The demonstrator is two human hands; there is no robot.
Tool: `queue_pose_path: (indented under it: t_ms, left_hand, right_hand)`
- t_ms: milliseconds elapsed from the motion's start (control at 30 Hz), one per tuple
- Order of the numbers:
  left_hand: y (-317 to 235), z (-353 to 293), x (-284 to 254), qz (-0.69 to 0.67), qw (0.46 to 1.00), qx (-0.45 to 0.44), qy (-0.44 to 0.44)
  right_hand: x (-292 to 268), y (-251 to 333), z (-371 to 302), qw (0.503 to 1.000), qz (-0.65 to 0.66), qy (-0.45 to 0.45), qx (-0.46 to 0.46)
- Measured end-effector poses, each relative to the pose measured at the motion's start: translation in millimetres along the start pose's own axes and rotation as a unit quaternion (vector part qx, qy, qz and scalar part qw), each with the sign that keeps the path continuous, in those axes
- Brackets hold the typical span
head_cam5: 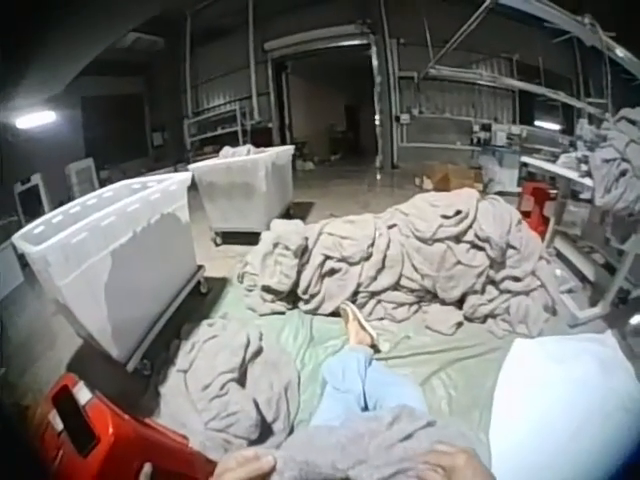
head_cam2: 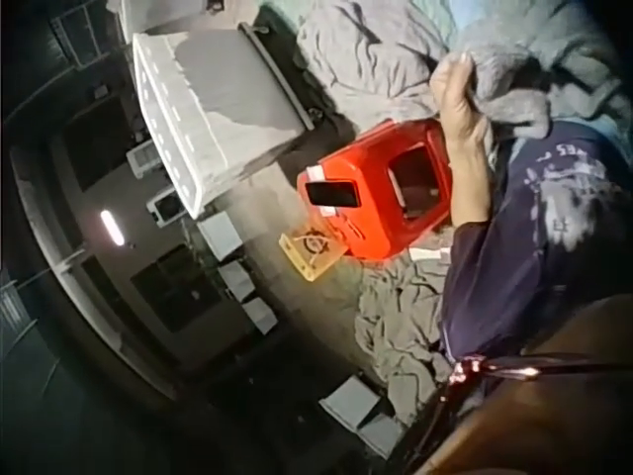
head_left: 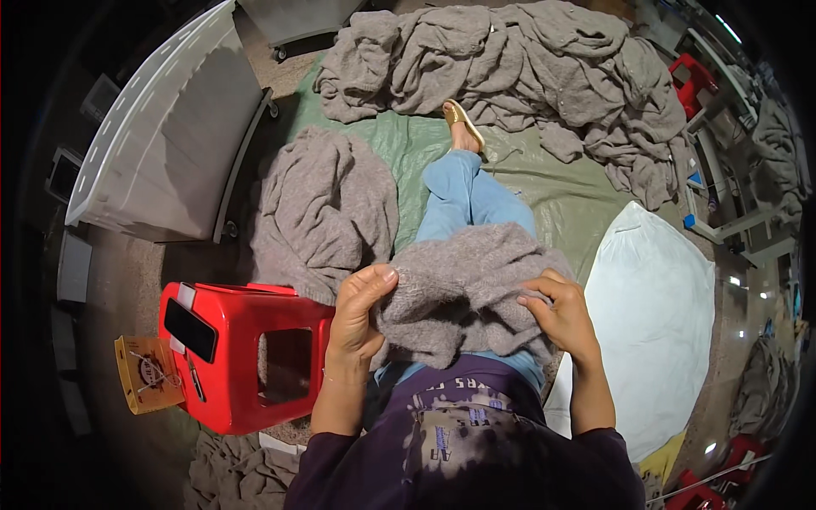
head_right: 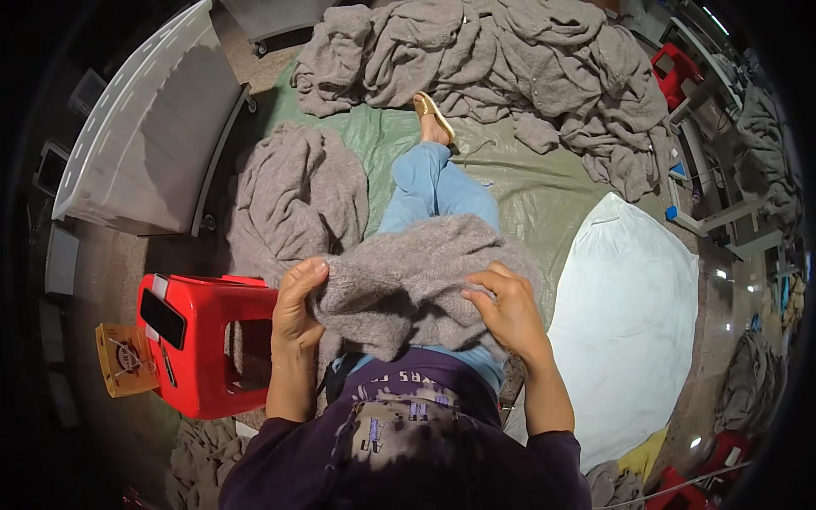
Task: Inspecting a grey fluffy garment for defects and removing loose threads.
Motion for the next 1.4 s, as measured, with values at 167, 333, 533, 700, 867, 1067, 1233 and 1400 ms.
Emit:
queue_pose_path:
  t_ms: [167,333,533,700,867,1067,1233,1400]
  left_hand:
    - [7.0,6.1,-2.7,-0.007,1.0,-0.004,0.017]
    - [5.7,7.0,-3.1,0.001,0.999,0.001,0.034]
    - [10.0,7.7,-3.0,0.003,1.0,-0.002,0.023]
    - [20.2,4.5,16.1,0.097,0.994,0.032,0.034]
    - [30.2,-0.1,38.3,0.102,0.992,0.017,0.078]
    - [34.1,1.0,32.1,0.11,0.992,0.035,0.053]
    - [38.0,1.4,29.9,0.118,0.991,0.045,0.037]
    - [36.7,-0.9,27.1,0.114,0.99,0.077,0.02]
  right_hand:
    - [-4.8,-0.8,-4.4,0.998,0.045,-0.036,-0.024]
    - [7.4,-22.7,3.4,0.989,0.094,0.108,0.045]
    - [9.2,-28.3,-4.6,0.985,0.149,0.069,0.054]
    - [-1.9,46.8,-20.1,0.959,0.097,-0.167,-0.206]
    - [29.0,67.6,-12.5,0.936,0.103,-0.151,-0.3]
    - [36.4,65.2,-7.4,0.953,0.131,-0.112,-0.251]
    - [40.1,64.0,-9.3,0.945,0.114,-0.118,-0.284]
    - [42.4,68.6,-7.4,0.932,0.054,-0.163,-0.32]
Point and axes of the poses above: each hand's wrist, its own z-axis towards the middle knuckle, its own x-axis out of the palm, y = z × x, the point moved 3 cm from there along z, towards the middle knuckle, and after that the axes turned 13 degrees about x, right-handed, at the moved point
